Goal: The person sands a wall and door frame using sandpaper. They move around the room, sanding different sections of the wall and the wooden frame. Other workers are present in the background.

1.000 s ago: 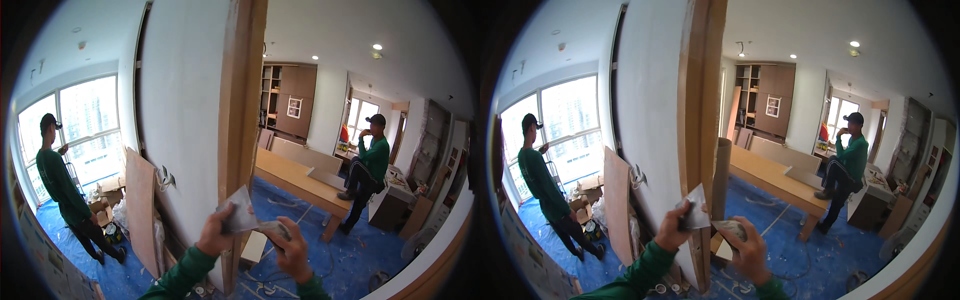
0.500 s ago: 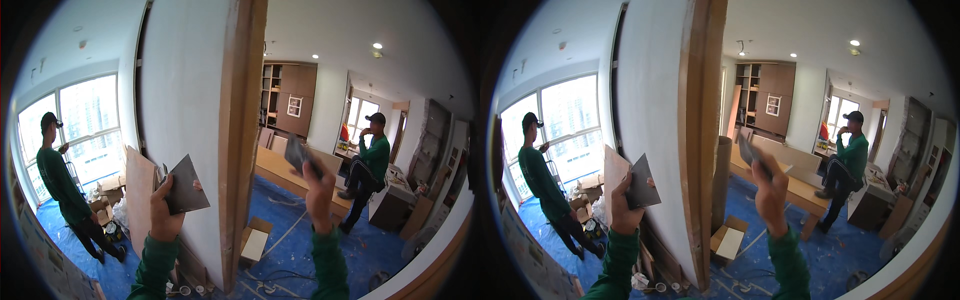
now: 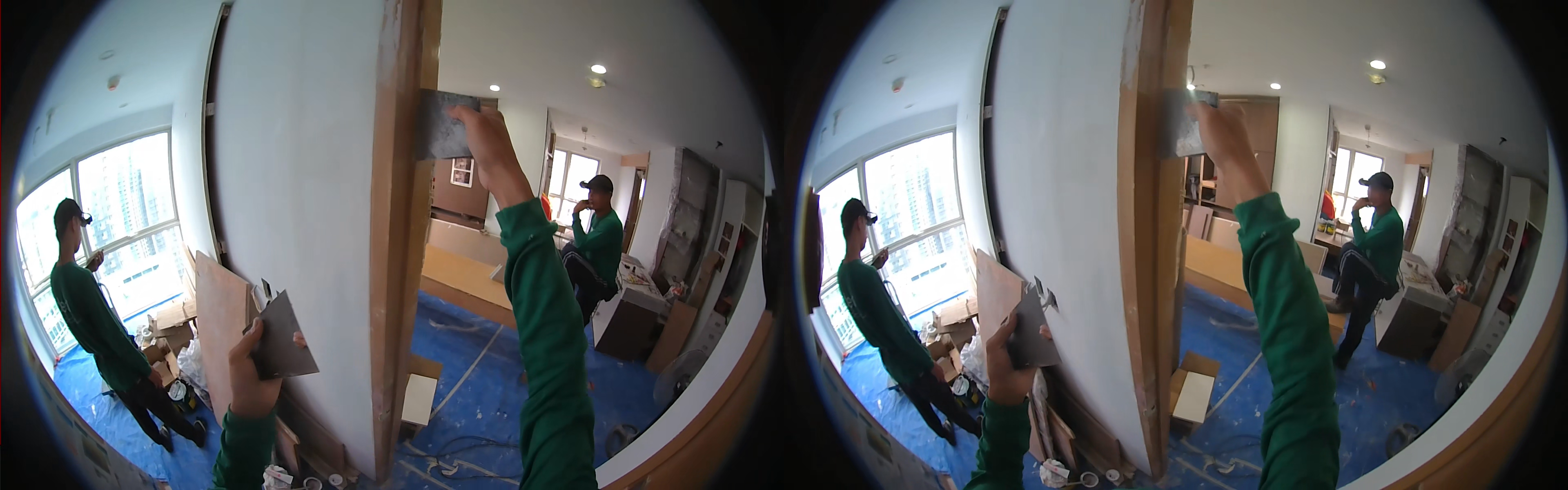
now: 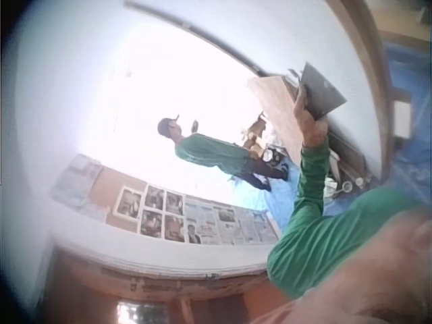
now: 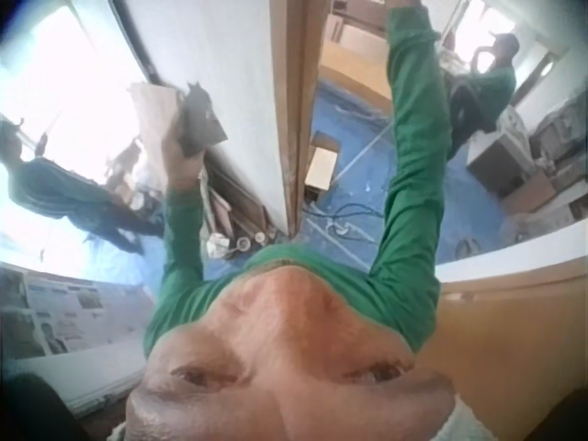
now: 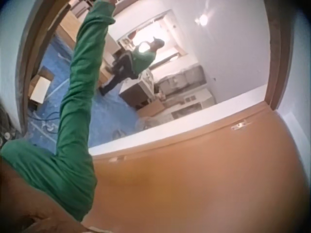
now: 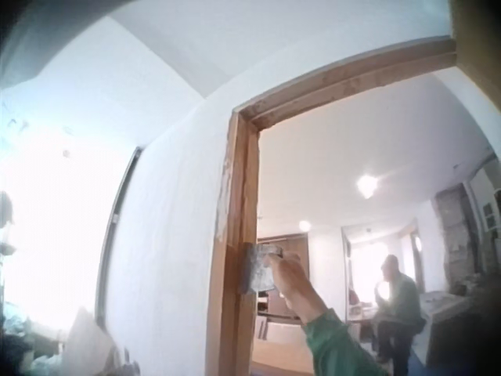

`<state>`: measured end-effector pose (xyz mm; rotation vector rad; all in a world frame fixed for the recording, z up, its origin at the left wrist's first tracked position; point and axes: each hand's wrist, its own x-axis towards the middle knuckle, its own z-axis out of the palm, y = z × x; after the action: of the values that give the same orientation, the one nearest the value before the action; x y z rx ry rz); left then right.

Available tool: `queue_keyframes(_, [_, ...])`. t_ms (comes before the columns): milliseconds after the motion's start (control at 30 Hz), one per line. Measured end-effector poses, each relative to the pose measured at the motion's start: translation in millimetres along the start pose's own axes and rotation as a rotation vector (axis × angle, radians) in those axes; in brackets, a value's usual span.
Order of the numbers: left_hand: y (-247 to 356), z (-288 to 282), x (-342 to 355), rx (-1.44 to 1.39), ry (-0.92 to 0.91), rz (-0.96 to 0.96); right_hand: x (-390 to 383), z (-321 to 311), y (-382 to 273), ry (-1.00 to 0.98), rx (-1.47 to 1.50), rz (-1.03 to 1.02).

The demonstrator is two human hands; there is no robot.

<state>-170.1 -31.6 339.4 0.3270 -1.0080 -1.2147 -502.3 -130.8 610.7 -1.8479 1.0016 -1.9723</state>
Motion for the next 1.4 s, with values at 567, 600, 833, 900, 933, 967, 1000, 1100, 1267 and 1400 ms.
queue_keyframes(567, [-17.7,-7.1,34.7,-0.373,0.178,-0.299,-252.2,52.5,14.3,-0.187,-0.085,-0.192])
queue_keyframes(600, [-27.5,7.1,36.4,-0.218,0.165,-0.183,-276.5,64.1,17.4,-0.220,-0.079,-0.187])
queue_keyframes(833, [-41.7,70.1,47.4,0.115,0.050,0.068,-295.4,73.1,29.8,0.013,-0.268,-0.243])
queue_keyframes(900, [-34.1,74.4,51.1,0.113,0.043,0.026,-298.3,54.4,32.4,-0.051,-0.509,-0.306])
queue_keyframes(933, [-28.1,75.3,58.5,-0.087,0.086,-0.135,-297.9,45.2,34.2,-0.087,-0.561,-0.335])
queue_keyframes(967, [-21.7,75.9,64.8,-0.284,0.130,-0.297,-296.1,38.3,35.9,-0.132,-0.624,-0.345])
queue_keyframes(1000, [-15.4,76.1,68.5,-0.282,0.060,-0.282,-294.2,32.8,36.0,-0.168,-0.669,-0.342])
queue_keyframes(1100, [3.2,76.2,75.6,-0.287,-0.096,-0.196,-284.0,20.7,24.2,-0.221,-0.870,-0.431])
queue_keyframes(1267, [25.2,83.7,91.5,-0.090,-0.164,0.132,-255.7,13.7,-14.5,-0.164,-0.767,-0.530])
queue_keyframes(1400, [28.1,87.8,92.0,0.091,-0.177,0.299,-239.4,26.7,-26.3,-0.203,-0.866,-0.633])
